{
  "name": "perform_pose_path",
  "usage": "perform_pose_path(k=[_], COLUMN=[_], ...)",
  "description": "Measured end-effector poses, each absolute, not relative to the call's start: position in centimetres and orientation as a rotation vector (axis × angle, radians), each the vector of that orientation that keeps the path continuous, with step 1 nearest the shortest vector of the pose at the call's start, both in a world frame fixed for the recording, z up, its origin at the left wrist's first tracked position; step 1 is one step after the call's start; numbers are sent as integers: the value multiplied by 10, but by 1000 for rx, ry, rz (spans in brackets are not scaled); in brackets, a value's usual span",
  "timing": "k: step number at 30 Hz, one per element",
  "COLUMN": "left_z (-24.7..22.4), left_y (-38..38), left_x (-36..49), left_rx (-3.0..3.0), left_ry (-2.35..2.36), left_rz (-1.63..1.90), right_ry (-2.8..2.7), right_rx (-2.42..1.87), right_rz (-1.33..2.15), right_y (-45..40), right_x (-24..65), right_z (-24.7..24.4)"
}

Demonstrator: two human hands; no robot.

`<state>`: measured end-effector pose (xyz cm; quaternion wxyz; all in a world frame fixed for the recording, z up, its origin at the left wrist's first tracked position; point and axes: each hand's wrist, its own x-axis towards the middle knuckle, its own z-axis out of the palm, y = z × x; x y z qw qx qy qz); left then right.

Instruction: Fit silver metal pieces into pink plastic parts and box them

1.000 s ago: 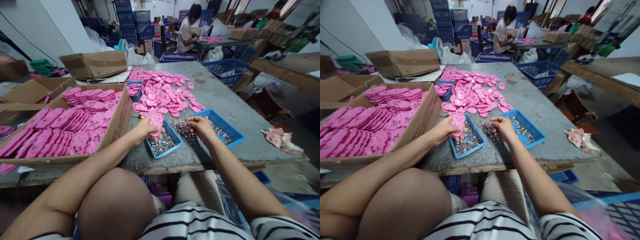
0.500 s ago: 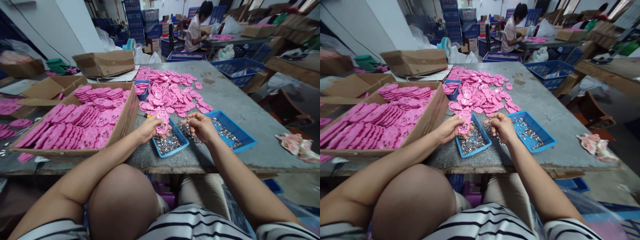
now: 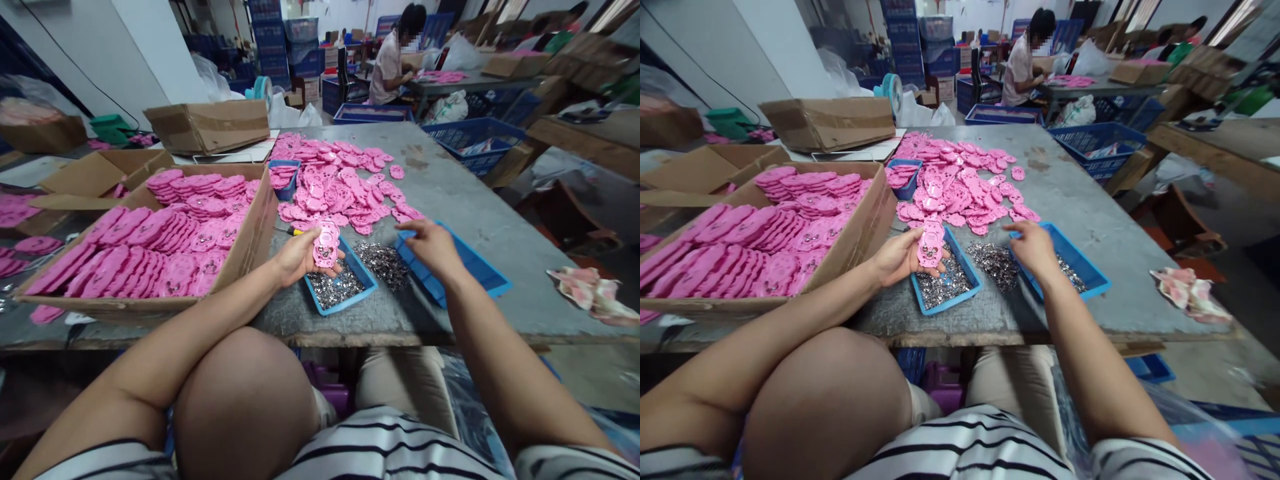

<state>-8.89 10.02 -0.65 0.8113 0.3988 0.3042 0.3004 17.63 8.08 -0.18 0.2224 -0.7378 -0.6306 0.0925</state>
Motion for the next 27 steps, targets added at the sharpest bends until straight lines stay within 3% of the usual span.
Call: perform_pose_path(k=[3,7,27], left_z=[-7,-5,-8], left_y=[100,99,97], left_x=[-89,-90,-88], left_rx=[855,875,914], left_ry=[660,652,653], left_rz=[647,622,646], right_ry=[-1605,-1795,-1746], right_rx=[-2355,-2687,-2568], right_rz=[104,309,194], right_y=[86,83,82], right_x=[206,218,208], right_z=[5,-3,-8])
